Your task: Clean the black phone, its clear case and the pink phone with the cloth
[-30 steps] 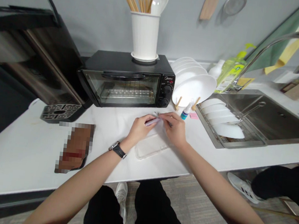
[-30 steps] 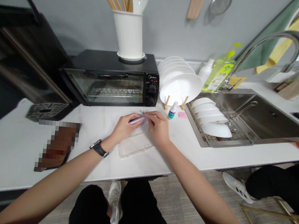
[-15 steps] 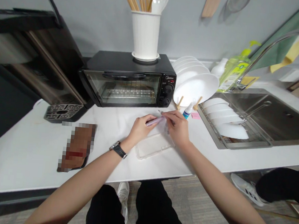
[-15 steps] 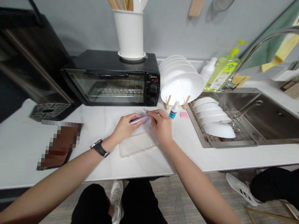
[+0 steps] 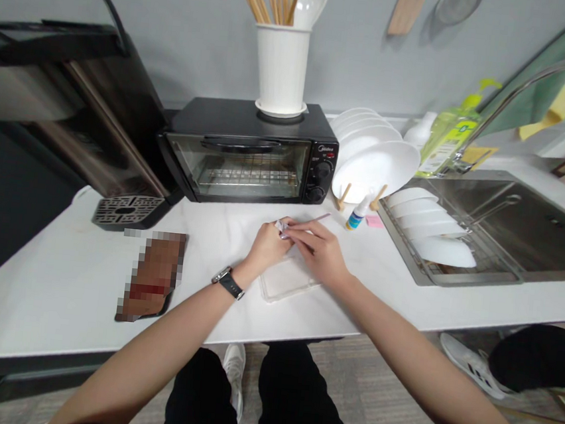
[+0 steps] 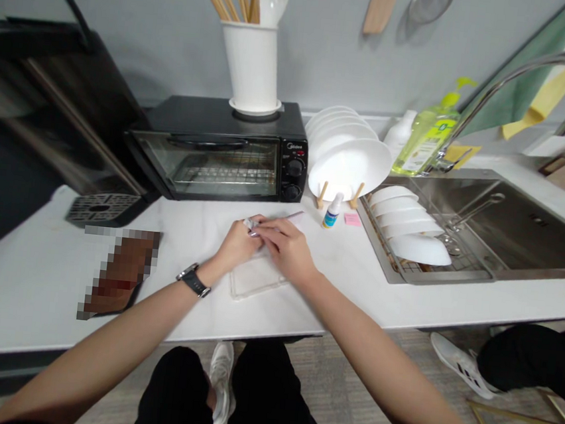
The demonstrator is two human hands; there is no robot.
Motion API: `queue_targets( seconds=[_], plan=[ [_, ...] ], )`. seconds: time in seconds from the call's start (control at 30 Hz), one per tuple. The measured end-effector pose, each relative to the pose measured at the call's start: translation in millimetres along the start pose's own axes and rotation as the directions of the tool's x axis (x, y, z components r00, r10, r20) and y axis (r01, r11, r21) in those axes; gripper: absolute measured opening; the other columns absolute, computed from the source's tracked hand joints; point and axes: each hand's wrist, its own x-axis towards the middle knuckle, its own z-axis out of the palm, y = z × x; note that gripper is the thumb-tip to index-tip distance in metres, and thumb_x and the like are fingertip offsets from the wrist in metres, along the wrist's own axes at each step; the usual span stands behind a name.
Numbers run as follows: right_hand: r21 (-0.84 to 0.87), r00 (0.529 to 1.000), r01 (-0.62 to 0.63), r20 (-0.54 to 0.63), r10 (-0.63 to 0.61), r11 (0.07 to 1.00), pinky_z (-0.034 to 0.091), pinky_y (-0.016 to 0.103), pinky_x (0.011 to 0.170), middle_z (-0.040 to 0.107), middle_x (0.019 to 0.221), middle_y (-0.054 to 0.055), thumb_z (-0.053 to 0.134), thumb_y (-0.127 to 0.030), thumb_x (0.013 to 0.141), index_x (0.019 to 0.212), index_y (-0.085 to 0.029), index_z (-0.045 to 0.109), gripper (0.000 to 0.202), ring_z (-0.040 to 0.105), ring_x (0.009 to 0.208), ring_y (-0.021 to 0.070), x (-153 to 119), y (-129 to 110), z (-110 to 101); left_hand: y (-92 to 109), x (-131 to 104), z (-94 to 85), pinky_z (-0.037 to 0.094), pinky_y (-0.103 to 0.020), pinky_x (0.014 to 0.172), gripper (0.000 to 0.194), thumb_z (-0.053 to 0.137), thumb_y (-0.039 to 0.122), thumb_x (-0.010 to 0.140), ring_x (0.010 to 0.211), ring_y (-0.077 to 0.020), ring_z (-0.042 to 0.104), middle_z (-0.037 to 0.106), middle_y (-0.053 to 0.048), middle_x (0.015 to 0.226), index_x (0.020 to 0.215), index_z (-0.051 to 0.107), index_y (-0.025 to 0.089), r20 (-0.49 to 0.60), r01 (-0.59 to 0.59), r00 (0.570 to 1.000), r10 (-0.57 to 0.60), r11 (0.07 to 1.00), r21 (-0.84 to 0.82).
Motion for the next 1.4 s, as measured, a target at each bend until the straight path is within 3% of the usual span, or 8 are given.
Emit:
queue_targets(
  seconds=[0.2, 0.37, 0.6, 0.73, 0.87, 1.07, 1.23, 1.4],
  plan=[
    [0.019, 0.998, 0.057, 0.02, -0.058, 0.998, 0.065, 0.038, 0.092, 0.08, 0.115, 0.008, 0.06, -0.014, 0.104, 0.123, -0.03, 0.081, 0.033, 0.076, 0.106, 0.0211, -1.4, 0.5, 2.4, 3.1, -0.3, -0.4, 0.05, -0.024, 0.076, 0.024, 0.057, 0.003, 0.084, 0.084, -0.0169, 0.073, 0.079, -0.001, 0.088, 0.091, 0.073, 0.019, 0.017, -0.016, 1.0, 0.016, 1.0, -0.002],
    [-0.06, 0.979, -0.179, -0.109, 0.172, 0.982, 0.064, 0.04, 0.089, 0.079, 0.108, 0.007, 0.057, -0.009, 0.099, 0.116, -0.03, 0.084, 0.038, 0.075, 0.101, 0.0229, -0.6, 13.6, -15.4, 1.9, -0.8, 1.6, 0.051, -0.024, 0.075, 0.01, 0.072, 0.023, 0.091, 0.085, -0.0177, 0.074, 0.081, -0.001, 0.092, 0.098, 0.077, 0.019, -0.026, 0.043, 0.999, -0.044, 0.999, -0.026],
    [-0.127, 0.925, -0.337, -0.229, 0.302, 0.933, 0.063, 0.043, 0.091, 0.079, 0.108, 0.01, 0.057, -0.011, 0.098, 0.111, -0.024, 0.085, 0.033, 0.075, 0.099, 0.0253, 1.7, 28.7, -34.3, -2.8, -1.4, 1.9, 0.053, -0.025, 0.079, 0.017, 0.073, 0.02, 0.089, 0.091, -0.0188, 0.077, 0.083, -0.002, 0.1, 0.105, 0.078, 0.02, -0.019, 0.025, 0.999, -0.026, 0.998, -0.063],
    [-0.124, 0.95, -0.276, -0.188, 0.25, 0.953, 0.063, 0.041, 0.09, 0.079, 0.106, 0.009, 0.059, -0.015, 0.101, 0.113, -0.025, 0.084, 0.03, 0.075, 0.099, 0.0243, 0.5, 18.3, -24.2, -2.7, -0.9, 2.9, 0.053, -0.026, 0.081, 0.016, 0.073, 0.023, 0.09, 0.092, -0.0197, 0.077, 0.083, -0.002, 0.101, 0.106, 0.078, 0.02, -0.017, 0.02, 1.0, -0.021, 0.998, -0.059],
    [-0.03, 0.997, -0.079, -0.02, 0.078, 0.996, 0.065, 0.04, 0.091, 0.079, 0.112, 0.008, 0.061, -0.017, 0.104, 0.121, -0.03, 0.082, 0.03, 0.076, 0.103, 0.0226, -0.7, 1.6, -6.3, -1.3, -0.5, 2.0, 0.051, -0.027, 0.076, 0.013, 0.065, 0.014, 0.09, 0.085, -0.0198, 0.074, 0.081, -0.002, 0.091, 0.093, 0.075, 0.02, -0.011, 0.024, 1.0, -0.023, 1.0, 0.018],
    [0.038, 0.998, 0.049, 0.042, -0.051, 0.998, 0.065, 0.039, 0.093, 0.079, 0.116, 0.008, 0.063, -0.017, 0.104, 0.125, -0.031, 0.08, 0.03, 0.076, 0.109, 0.0219, -0.7, -4.5, 4.6, -3.1, -0.7, 1.3, 0.051, -0.025, 0.079, 0.027, 0.057, 0.004, 0.086, 0.091, -0.0174, 0.074, 0.081, -0.002, 0.1, 0.099, 0.073, 0.02, 0.025, -0.082, 0.996, 0.084, 0.995, -0.057],
    [-0.049, 0.99, -0.127, -0.069, 0.123, 0.991, 0.064, 0.039, 0.089, 0.08, 0.109, 0.007, 0.057, -0.009, 0.1, 0.116, -0.028, 0.084, 0.036, 0.075, 0.101, 0.0217, 0.5, 7.8, -8.6, 1.5, 0.1, 1.7, 0.051, -0.025, 0.074, 0.008, 0.069, 0.019, 0.09, 0.081, -0.0178, 0.073, 0.08, -0.001, 0.088, 0.093, 0.076, 0.019, -0.034, 0.053, 0.998, -0.053, 0.999, 0.012],
    [-0.119, 0.925, -0.337, -0.224, 0.306, 0.934, 0.062, 0.044, 0.094, 0.079, 0.107, 0.009, 0.056, -0.008, 0.096, 0.11, -0.025, 0.085, 0.037, 0.074, 0.101, 0.0249, 2.6, 23.5, -28.6, 2.2, -0.2, 1.5, 0.055, -0.026, 0.082, 0.018, 0.074, 0.023, 0.089, 0.093, -0.02, 0.077, 0.083, -0.003, 0.102, 0.106, 0.078, 0.021, -0.015, 0.038, 0.999, -0.038, 0.998, -0.042]
  ],
)
